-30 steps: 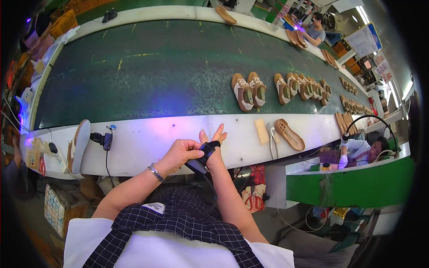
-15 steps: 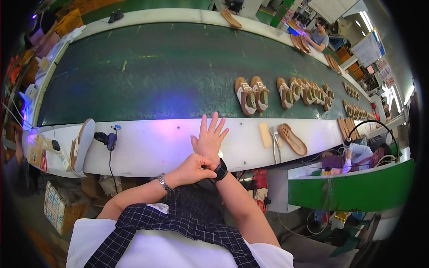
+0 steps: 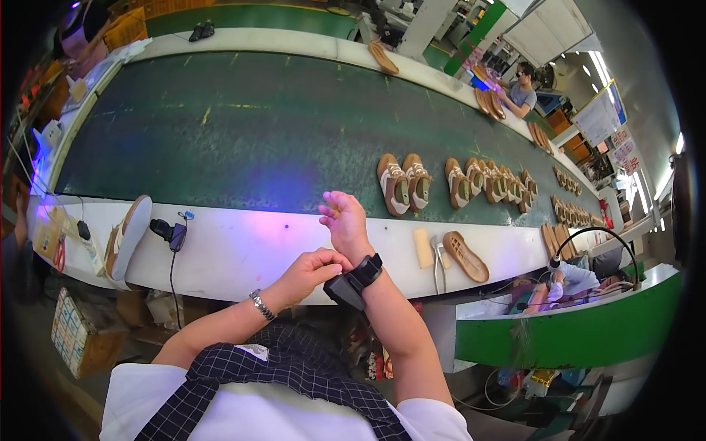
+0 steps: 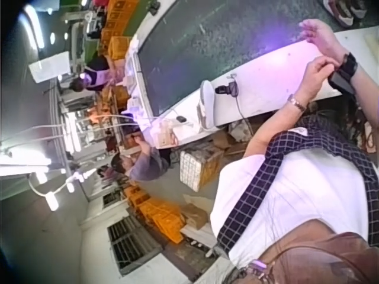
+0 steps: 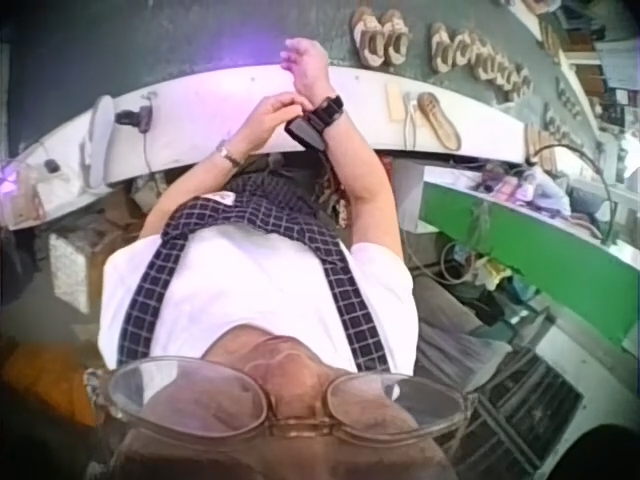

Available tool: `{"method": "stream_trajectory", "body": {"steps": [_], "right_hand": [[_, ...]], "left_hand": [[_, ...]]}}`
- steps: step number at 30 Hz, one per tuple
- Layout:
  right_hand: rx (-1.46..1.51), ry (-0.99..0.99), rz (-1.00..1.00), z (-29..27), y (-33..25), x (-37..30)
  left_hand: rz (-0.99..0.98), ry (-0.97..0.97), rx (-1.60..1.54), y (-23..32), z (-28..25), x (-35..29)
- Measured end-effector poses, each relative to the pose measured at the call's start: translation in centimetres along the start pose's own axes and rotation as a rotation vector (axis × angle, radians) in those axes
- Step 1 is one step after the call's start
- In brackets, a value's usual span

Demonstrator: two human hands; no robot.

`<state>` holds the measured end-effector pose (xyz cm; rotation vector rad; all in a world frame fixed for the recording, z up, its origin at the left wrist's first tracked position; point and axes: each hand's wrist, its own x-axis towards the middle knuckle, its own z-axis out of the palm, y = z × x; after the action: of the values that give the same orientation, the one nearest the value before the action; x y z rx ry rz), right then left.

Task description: Inspecting and pairing shoe components on a conveyor belt in a manufacturing facility.

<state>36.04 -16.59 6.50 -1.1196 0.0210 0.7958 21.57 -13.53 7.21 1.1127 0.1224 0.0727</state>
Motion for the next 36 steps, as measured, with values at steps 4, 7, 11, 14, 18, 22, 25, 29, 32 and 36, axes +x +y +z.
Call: {"method": "stream_trajectory", "body": {"steps": [4, 7, 11, 14, 18, 22, 25, 29, 32, 36], "right_hand": [[-0.493, 0.153, -0.299, -0.4, 0.9, 0.8], [-0.994, 0.275, -0.586, -1.1, 1.7, 1.5], [-1.325, 0.289, -0.81, -1.7, 2.1, 2.1], [-1.501, 0.244, -0.927, -2.8, 1.9, 2.1], [-1.808, 0.163, -0.772, -4.0, 2.2, 2.6], [-2.039, 0.077, -0.937, -4.7, 2.7, 2.8], [-2.114, 0.103, -0.897, -4.7, 3.1, 2.2], [-2.249, 0.062, -0.742, -3.5, 4.2, 0.9], [-2.239, 0.043, -0.634, -3.5, 4.1, 1.1], [-2.19, 0.039, -0.55, -3.4, 4.0, 1.3]], "left_hand": [[0.12, 0.09, 0.272, 0.8, 0.8, 0.3], [0.313, 0.151, 0.901, 3.5, 2.3, 1.6], [0.359, 0.171, 1.109, 2.2, 2.6, 3.1], [0.298, 0.097, 1.076, 1.5, 2.1, 4.0], [0.42, 0.037, 1.095, 1.0, 2.5, 4.1], [0.481, 0.01, 1.066, 0.2, 2.5, 3.8], [0.531, 0.04, 1.026, -0.4, 2.8, 3.6], [0.477, 0.041, 1.158, -0.3, 3.6, 3.9], [0.409, -0.029, 1.162, -1.0, 3.8, 4.3], [0.35, -0.218, 0.949, -1.3, 4.2, 4.5]]}}
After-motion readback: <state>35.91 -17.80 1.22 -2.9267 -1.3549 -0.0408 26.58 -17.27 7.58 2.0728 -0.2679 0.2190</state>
